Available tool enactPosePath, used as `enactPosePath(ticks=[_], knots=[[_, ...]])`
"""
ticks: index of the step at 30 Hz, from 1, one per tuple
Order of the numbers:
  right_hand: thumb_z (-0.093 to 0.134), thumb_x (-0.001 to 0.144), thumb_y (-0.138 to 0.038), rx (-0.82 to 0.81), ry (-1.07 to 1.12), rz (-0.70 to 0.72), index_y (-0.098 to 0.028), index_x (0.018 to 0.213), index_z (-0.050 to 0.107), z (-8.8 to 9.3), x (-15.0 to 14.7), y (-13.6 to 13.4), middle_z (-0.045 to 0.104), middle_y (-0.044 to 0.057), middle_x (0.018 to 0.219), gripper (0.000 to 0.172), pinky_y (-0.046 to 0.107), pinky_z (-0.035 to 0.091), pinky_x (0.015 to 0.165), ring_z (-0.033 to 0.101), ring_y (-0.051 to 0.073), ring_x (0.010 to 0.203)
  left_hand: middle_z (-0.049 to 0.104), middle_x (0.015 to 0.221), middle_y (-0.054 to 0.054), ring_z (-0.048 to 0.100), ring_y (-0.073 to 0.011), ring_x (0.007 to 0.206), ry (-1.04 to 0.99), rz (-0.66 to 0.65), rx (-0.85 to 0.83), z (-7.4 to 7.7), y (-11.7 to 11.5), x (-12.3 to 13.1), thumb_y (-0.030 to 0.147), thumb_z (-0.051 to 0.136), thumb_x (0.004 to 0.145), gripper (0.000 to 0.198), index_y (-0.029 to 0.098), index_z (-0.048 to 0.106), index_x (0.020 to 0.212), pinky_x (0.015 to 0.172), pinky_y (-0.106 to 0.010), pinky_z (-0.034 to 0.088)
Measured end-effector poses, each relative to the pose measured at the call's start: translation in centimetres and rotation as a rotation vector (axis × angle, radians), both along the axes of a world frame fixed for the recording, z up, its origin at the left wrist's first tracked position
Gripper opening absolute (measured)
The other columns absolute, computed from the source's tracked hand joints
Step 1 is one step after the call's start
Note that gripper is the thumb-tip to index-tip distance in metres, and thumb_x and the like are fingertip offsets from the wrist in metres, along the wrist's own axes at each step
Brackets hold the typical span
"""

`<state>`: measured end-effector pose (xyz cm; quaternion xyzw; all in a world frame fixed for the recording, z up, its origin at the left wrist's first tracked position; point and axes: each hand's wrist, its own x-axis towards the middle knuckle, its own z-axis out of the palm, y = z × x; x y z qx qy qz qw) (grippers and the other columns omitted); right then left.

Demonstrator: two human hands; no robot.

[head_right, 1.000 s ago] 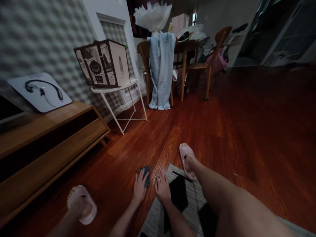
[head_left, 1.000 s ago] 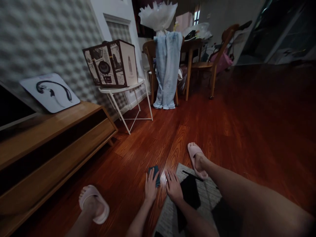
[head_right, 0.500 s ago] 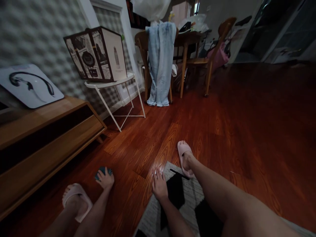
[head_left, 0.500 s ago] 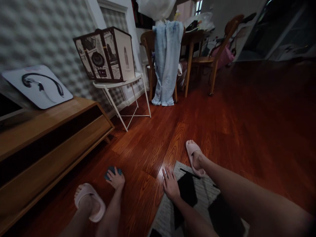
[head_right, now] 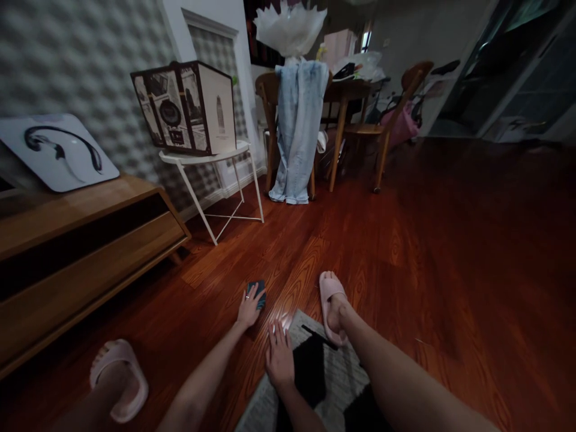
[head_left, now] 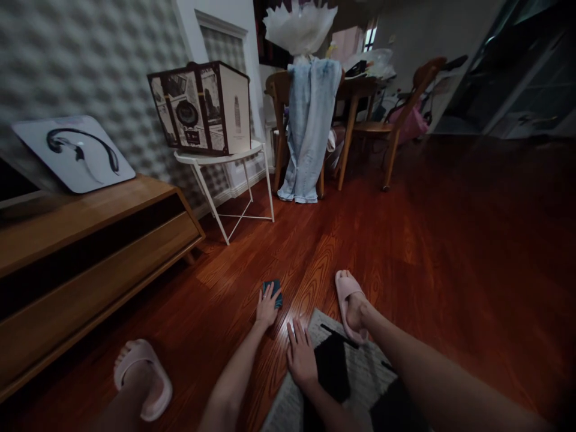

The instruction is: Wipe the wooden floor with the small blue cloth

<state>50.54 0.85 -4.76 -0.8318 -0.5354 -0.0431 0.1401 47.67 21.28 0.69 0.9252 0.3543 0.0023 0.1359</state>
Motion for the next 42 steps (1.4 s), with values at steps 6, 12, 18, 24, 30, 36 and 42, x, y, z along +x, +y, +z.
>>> enactPosePath(ticks=[6, 12, 18, 24, 30, 36, 42], knots=[[0.035, 0.093, -0.013, -0.050, 0.035, -0.018, -0.018, 0.160, 0.034, 0.5, -0.2, 0.0, 0.025, 0.005, 0.168, 0.067, 0.045, 0.018, 0.129, 0.013, 0.020, 0.158, 0.027, 0.170, -0.005, 0.026, -0.0204, 0.156, 0.050, 0.352, 0.016, 2.3, 7.4, -9.1, 0.012, 0.049, 0.086, 0.071, 0.032, 0.042, 0.154, 0.129, -0.050, 0.016], [0.035, 0.092, -0.013, -0.049, 0.028, -0.004, -0.017, 0.161, 0.029, 0.7, -0.2, -0.2, 0.024, 0.006, 0.169, 0.069, 0.047, 0.016, 0.129, 0.013, 0.021, 0.158, 0.037, 0.163, -0.023, 0.037, -0.0336, 0.151, 0.077, 0.905, 0.071, 4.7, 10.8, -22.9, 0.025, 0.036, 0.094, 0.059, 0.015, 0.044, 0.152, 0.117, -0.059, 0.038], [0.037, 0.091, -0.013, -0.049, 0.009, 0.013, -0.018, 0.164, 0.016, 0.2, -0.2, -0.5, 0.023, 0.006, 0.169, 0.076, 0.048, 0.018, 0.128, 0.017, 0.023, 0.157, 0.030, 0.167, -0.021, 0.027, -0.0393, 0.154, -0.021, 1.109, 0.105, 1.5, 11.4, -20.8, 0.034, 0.038, 0.094, 0.062, 0.025, 0.038, 0.156, 0.112, -0.078, 0.030], [0.037, 0.091, -0.013, -0.064, 0.005, 0.027, -0.017, 0.164, 0.012, 0.5, -0.1, -0.9, 0.023, 0.007, 0.169, 0.077, 0.048, 0.018, 0.129, 0.018, 0.024, 0.157, 0.018, 0.170, -0.022, 0.019, -0.0389, 0.157, -0.024, 0.720, 0.079, 0.5, 9.6, -8.7, 0.026, 0.040, 0.093, 0.067, 0.022, 0.031, 0.159, 0.113, -0.083, 0.017], [0.038, 0.091, -0.012, -0.078, -0.001, 0.012, -0.018, 0.164, 0.015, 1.0, -0.3, -0.9, 0.022, 0.007, 0.169, 0.077, 0.048, 0.021, 0.128, 0.016, 0.024, 0.157, 0.020, 0.171, -0.012, 0.019, -0.0286, 0.158, -0.069, 0.126, -0.012, -0.1, 2.5, 3.5, 0.021, 0.057, 0.084, 0.073, 0.026, 0.041, 0.155, 0.129, -0.055, 0.014], [0.039, 0.093, -0.016, -0.106, 0.024, 0.014, -0.017, 0.164, 0.017, 1.1, -0.2, -0.8, 0.023, 0.007, 0.169, 0.074, 0.049, 0.019, 0.129, 0.018, 0.025, 0.157, 0.017, 0.173, -0.007, 0.017, -0.0248, 0.159, -0.122, -0.249, -0.062, -0.3, -3.1, 7.4, 0.021, 0.062, 0.082, 0.076, 0.029, 0.041, 0.154, 0.129, -0.052, 0.019], [0.039, 0.091, -0.012, -0.102, 0.008, 0.004, -0.020, 0.163, 0.021, 1.3, -0.2, -0.5, 0.024, 0.005, 0.169, 0.075, 0.049, 0.020, 0.129, 0.016, 0.024, 0.157, 0.023, 0.171, -0.006, 0.019, -0.0196, 0.158, -0.105, -0.166, 0.024, -0.3, 1.4, 0.0, 0.006, 0.054, 0.080, 0.083, 0.029, 0.035, 0.157, 0.130, -0.049, 0.021]])
